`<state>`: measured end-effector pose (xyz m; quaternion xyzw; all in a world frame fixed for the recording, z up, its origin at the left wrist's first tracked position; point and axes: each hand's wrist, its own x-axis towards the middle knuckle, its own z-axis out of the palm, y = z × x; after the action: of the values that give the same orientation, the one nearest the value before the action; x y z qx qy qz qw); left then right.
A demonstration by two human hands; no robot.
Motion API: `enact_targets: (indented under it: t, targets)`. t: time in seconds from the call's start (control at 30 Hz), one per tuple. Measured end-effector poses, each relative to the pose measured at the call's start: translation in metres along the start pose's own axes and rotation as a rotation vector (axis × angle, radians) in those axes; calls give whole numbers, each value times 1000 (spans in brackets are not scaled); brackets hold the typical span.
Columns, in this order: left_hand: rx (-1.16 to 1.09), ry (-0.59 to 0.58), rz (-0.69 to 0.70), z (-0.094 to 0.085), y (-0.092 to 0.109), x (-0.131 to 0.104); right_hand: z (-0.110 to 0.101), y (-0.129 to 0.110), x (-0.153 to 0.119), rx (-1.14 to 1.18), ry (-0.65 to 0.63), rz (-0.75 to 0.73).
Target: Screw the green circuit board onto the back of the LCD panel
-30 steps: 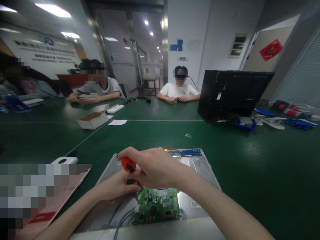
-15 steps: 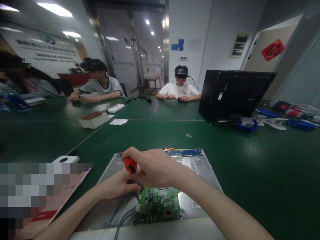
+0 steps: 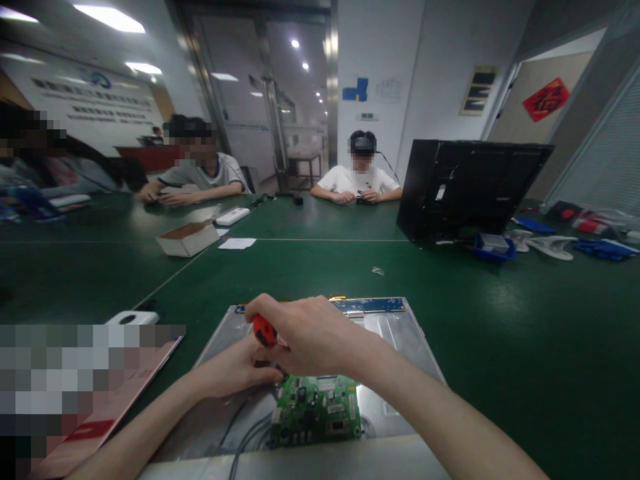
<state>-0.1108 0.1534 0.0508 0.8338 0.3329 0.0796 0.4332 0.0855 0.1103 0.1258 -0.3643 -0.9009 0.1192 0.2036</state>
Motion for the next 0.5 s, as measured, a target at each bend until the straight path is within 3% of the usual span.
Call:
enact_targets:
  t: [0.5]
  targets:
    - [-3,30,58,4,-7,0,-11,-10,-5,-72,4,-92]
